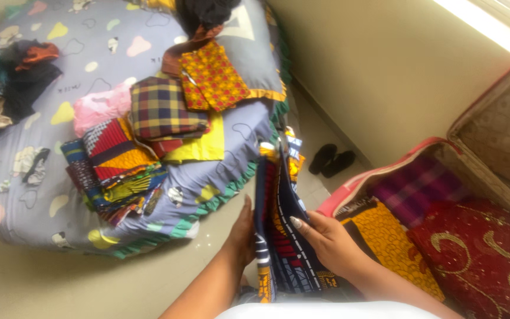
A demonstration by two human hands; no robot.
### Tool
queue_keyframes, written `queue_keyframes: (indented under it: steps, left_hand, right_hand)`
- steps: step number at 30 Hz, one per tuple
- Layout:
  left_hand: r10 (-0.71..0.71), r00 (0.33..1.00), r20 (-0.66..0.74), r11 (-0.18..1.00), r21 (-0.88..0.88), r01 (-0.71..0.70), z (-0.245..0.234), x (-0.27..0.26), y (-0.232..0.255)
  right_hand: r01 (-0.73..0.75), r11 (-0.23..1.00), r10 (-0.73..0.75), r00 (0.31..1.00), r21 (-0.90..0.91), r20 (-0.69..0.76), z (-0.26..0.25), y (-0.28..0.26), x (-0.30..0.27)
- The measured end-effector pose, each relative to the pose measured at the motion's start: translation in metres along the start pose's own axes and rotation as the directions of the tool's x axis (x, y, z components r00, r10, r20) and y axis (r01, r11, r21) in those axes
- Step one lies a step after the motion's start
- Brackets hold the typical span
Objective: The person unloads various folded pieces of patterned fabric and clothing from a large suitcase and places them into organized stacks on a nearby bed.
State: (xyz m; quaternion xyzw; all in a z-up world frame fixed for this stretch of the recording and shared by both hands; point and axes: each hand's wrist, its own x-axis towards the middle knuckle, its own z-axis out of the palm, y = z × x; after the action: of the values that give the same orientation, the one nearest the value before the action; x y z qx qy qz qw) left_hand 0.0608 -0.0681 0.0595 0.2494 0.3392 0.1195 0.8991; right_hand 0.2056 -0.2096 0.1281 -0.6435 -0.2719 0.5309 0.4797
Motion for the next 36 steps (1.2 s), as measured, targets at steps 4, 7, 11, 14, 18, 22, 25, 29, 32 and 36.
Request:
queue_keyframes:
  steps: [4, 7, 11, 14, 18, 22, 25, 29, 32, 36]
  left_hand:
    - [0.115, 0.956, 0.268, 0.960, -0.278, -0.038, -0.039, -0.010, 0.042]
    - [0.126, 0.936, 0.328, 0.941, -0.339, -0.007, -0.070, -0.022, 0.063]
    - [0.142, 0.916, 0.375, 0.929, -0.371, 0.008, -0.104, -0.035, 0.084]
    - [0.145, 0.896, 0.419, 0.932, -0.362, 0.018, -0.119, -0.043, 0.099]
    - [0.134, 0.889, 0.439, 0.938, -0.346, 0.030, -0.130, -0.050, 0.110]
    - [0.100, 0.932, 0.349, 0.955, -0.298, 0.009, -0.144, -0.061, 0.110]
    - [0.116, 0.993, 0.017, 0.993, -0.039, -0.115, -0.145, -0.063, 0.114]
    - [0.615, 0.675, -0.409, 0.723, 0.634, -0.275, -0.137, -0.068, 0.129]
    - [0.696, 0.622, -0.359, 0.655, 0.672, -0.345, -0.141, -0.091, 0.149]
    - [0.799, 0.589, -0.118, 0.469, 0.736, -0.488, -0.149, -0.116, 0.171]
  right_hand:
    - [-0.047, 0.998, 0.053, 0.992, 0.048, -0.118, 0.027, -0.008, 0.015]
    - [-0.058, 0.996, 0.072, 0.970, 0.066, -0.234, 0.037, -0.010, 0.019]
    - [0.026, 0.988, 0.019, 0.958, 0.153, -0.288, 0.043, -0.014, 0.028]
    - [-0.032, 0.987, 0.082, 0.942, 0.157, -0.325, 0.053, -0.022, 0.031]
    - [-0.012, 0.971, 0.095, 0.935, 0.237, -0.342, 0.073, -0.027, 0.035]
    - [-0.056, 0.944, 0.146, 0.955, 0.326, -0.257, 0.092, -0.023, 0.047]
    - [-0.074, 0.935, 0.131, 0.981, 0.346, -0.145, 0.122, -0.014, 0.064]
    - [-0.033, 0.988, 0.037, 0.999, 0.151, -0.022, 0.165, -0.006, 0.088]
    - [-0.044, 0.984, 0.045, 0.999, 0.170, -0.001, 0.179, -0.012, 0.107]
    - [-0.143, 0.944, 0.136, 0.990, 0.299, 0.043, 0.185, -0.015, 0.131]
